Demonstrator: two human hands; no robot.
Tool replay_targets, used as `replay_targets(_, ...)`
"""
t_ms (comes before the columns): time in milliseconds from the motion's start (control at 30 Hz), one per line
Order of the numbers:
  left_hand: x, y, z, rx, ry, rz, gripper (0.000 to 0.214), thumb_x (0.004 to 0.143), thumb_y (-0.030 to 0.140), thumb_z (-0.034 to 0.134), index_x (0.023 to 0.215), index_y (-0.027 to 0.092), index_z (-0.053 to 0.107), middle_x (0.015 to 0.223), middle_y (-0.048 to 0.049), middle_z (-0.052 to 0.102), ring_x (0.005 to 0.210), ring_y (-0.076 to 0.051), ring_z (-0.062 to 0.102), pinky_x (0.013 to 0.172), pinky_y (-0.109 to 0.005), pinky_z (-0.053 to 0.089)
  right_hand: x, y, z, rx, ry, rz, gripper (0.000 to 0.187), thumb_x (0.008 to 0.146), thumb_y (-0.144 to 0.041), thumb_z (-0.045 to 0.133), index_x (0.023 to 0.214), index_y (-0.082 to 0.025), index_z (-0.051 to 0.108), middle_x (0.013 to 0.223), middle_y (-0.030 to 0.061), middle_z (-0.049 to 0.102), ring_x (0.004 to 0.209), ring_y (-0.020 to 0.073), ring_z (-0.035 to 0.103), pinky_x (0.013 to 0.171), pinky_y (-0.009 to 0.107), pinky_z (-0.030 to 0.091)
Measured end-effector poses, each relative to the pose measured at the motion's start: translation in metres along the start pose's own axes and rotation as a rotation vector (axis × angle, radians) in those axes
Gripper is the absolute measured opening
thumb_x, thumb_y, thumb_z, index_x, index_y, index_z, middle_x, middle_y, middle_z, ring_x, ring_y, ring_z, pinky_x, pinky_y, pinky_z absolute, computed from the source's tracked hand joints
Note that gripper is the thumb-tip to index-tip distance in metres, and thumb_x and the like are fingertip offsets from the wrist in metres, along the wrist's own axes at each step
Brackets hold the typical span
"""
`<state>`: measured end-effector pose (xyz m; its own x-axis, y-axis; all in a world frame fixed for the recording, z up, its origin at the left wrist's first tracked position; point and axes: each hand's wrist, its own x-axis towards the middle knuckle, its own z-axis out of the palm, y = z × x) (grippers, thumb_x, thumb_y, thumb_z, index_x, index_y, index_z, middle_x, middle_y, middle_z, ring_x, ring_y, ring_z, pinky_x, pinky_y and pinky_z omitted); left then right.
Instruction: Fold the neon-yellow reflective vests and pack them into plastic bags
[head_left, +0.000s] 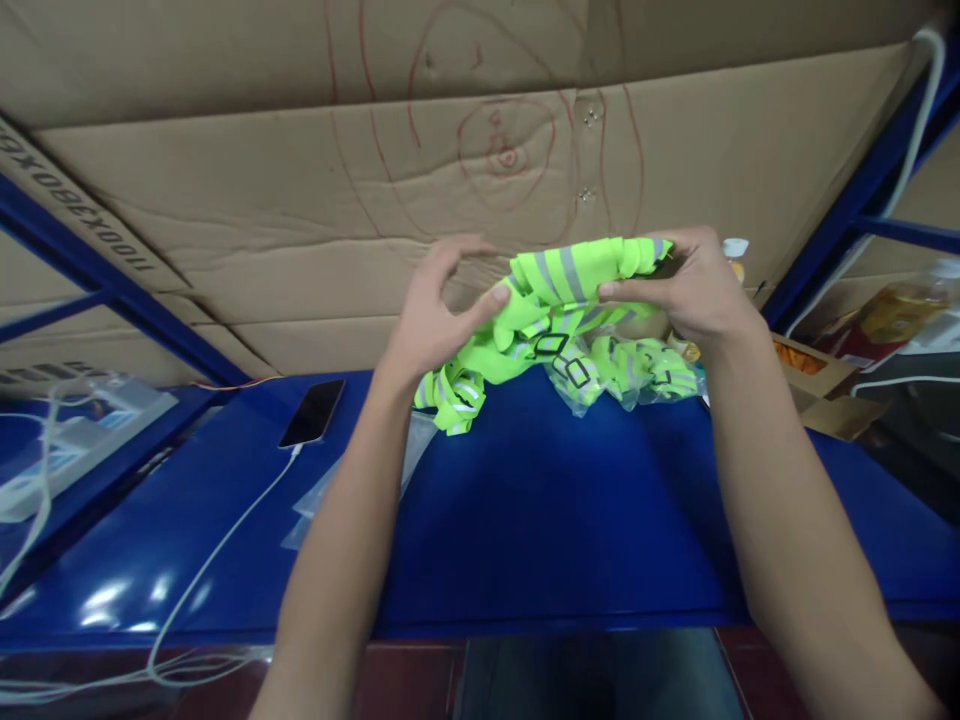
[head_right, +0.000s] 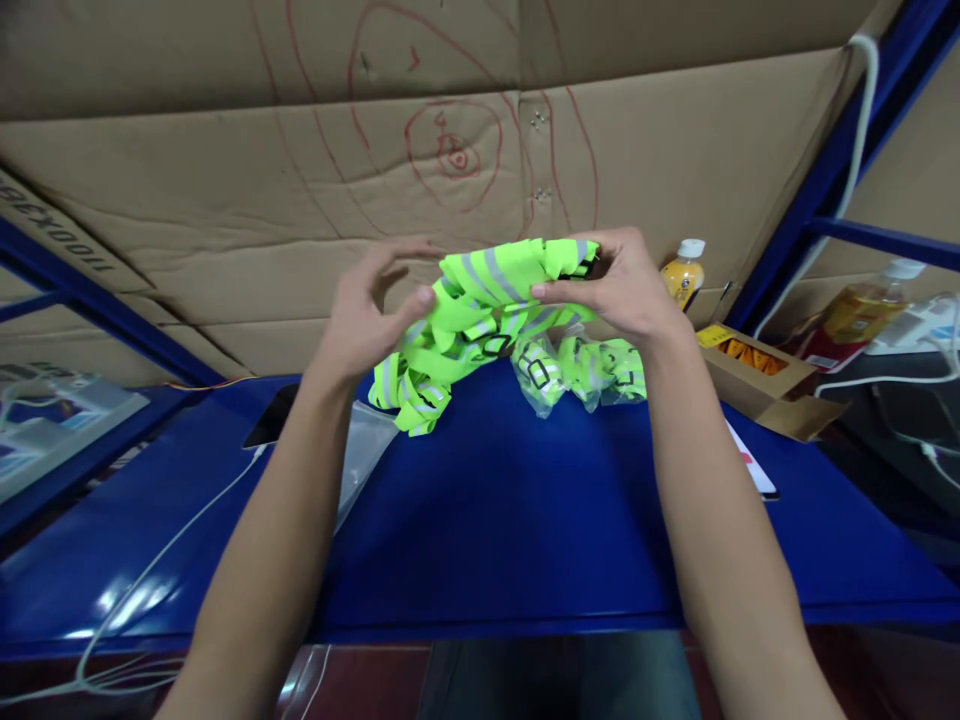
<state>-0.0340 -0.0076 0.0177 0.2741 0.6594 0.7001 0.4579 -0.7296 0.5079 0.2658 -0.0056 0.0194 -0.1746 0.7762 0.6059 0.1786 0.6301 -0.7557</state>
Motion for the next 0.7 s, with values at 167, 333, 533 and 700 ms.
replay_targets(167, 0.003, 0.026, 0.019, -0.264, -0.167, -0.010, 0.059, 0.090, 0.074, 0.073, 0.118, 0.022, 0.077, 0.122, -0.0061, 0.075, 0.129, -0.034, 0.070, 0.113, -0.053, 0.054, -0.001, -0.007, 0.015, 0.061, -0.144, 0.092, 0.044, 0.060, -0.047, 0.104, 0.083, -0.020, 0.077, 0.083, 0.0046, 0.076, 0.073, 0.0219, 0.071, 0.060, 0.035, 0.062)
replay_targets(333, -0.002, 0.017, 0.022, -0.218, -0.416, -0.124, 0.056, 0.081, 0.058, 0.090, 0.115, 0.016, 0.079, 0.111, -0.0093, 0.079, 0.103, -0.031, 0.075, 0.093, -0.041, 0.062, 0.001, 0.008, 0.029, 0.210, -0.189, 0.169, 0.050, 0.064, -0.053, 0.102, 0.076, -0.021, 0.066, 0.065, -0.0032, 0.057, 0.049, 0.0083, 0.046, 0.043, 0.026, 0.038)
replay_targets(533, -0.004, 0.000, 0.016, -0.313, -0.548, -0.247, 0.053, 0.080, 0.059, 0.090, 0.108, 0.014, 0.080, 0.102, -0.0063, 0.080, 0.086, -0.022, 0.073, 0.073, -0.027, 0.057, 0.003, 0.022, 0.029, -0.007, -0.233, 0.006, 0.078, 0.072, -0.073, 0.091, 0.127, -0.021, 0.072, 0.104, 0.0092, 0.074, 0.090, 0.0253, 0.071, 0.073, 0.038, 0.061)
replay_targets(700, -0.006, -0.014, 0.024, -0.557, -0.462, -0.516, 0.053, 0.073, 0.058, 0.092, 0.096, 0.012, 0.079, 0.081, -0.0081, 0.076, 0.065, -0.019, 0.069, 0.059, -0.029, 0.054, 0.000, 0.003, 0.028, -0.461, -0.395, -0.318, 0.082, 0.089, -0.063, 0.081, 0.159, -0.028, 0.056, 0.154, 0.0127, 0.062, 0.145, 0.0378, 0.056, 0.121, 0.054, 0.045)
